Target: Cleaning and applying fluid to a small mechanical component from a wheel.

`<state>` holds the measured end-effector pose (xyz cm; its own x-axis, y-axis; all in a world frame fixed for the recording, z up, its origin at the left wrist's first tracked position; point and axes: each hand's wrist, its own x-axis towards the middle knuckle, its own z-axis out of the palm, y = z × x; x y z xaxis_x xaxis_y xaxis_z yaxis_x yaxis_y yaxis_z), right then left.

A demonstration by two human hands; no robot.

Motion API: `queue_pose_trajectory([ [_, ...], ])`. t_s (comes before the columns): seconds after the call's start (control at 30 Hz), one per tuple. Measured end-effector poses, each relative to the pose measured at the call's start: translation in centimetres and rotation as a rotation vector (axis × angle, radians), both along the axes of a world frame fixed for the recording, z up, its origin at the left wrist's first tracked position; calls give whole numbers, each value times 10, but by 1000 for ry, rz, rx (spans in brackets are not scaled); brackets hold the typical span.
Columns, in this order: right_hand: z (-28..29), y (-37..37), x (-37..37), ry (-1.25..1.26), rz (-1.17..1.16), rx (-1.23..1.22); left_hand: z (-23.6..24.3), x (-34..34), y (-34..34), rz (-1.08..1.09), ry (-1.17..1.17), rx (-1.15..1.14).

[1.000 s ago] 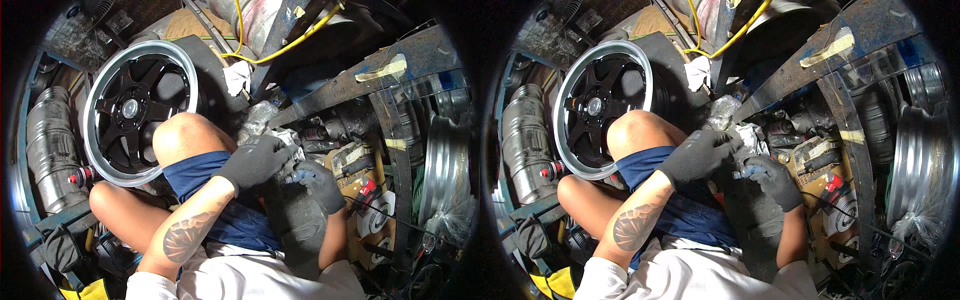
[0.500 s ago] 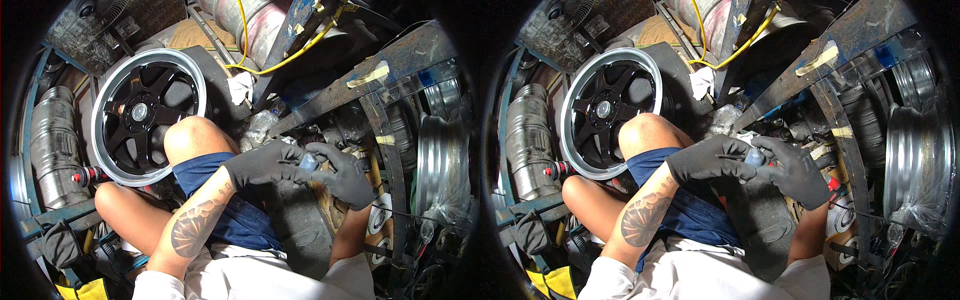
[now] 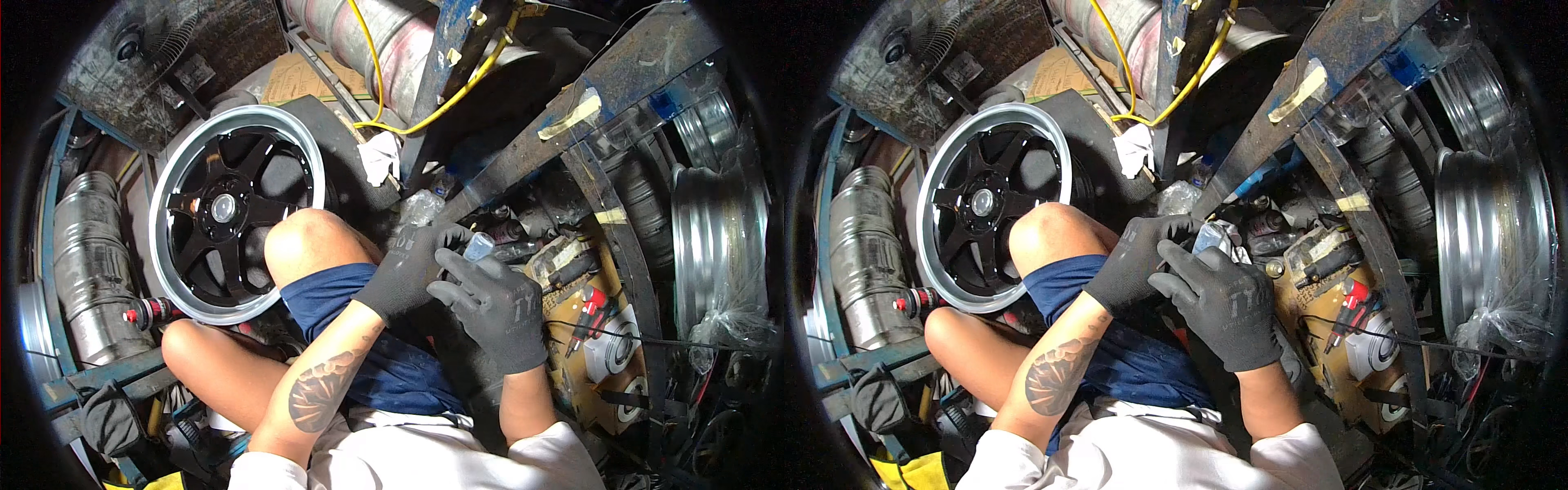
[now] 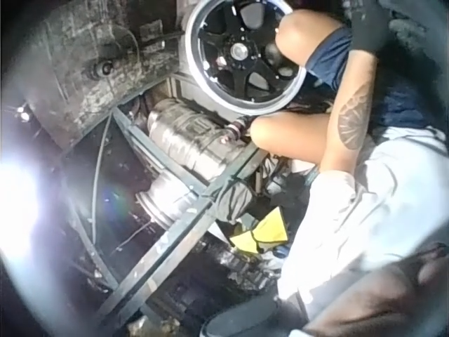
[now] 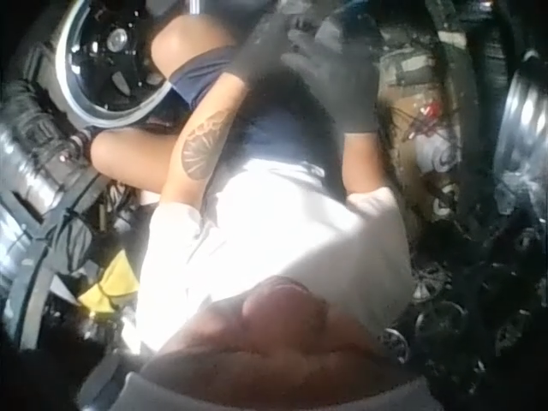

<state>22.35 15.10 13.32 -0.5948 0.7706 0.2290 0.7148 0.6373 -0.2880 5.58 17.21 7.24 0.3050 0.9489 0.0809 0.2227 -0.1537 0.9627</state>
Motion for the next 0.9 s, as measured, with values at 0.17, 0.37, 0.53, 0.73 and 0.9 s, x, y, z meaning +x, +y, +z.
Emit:
queue_pose_trajectory([
  [0.17, -2, 15, -2, 106, 77, 166, -13, 0, -5, 0, 263, 139],
  [0.37, 8, 29, 26, 611, -363, 135, 33, 7, -11, -45, -201, -178],
  [0.53, 5, 18, 53, 1008, -688, -118, 26, -12, -5, -123, -690, -460],
  [0.73, -2, 6, 64, 1045, -604, -490, 11, -10, 0, -136, -1086, -511],
  [0.9, -18, 2, 50, 1040, -285, -601, 17, -9, -3, -138, -1131, -467],
])
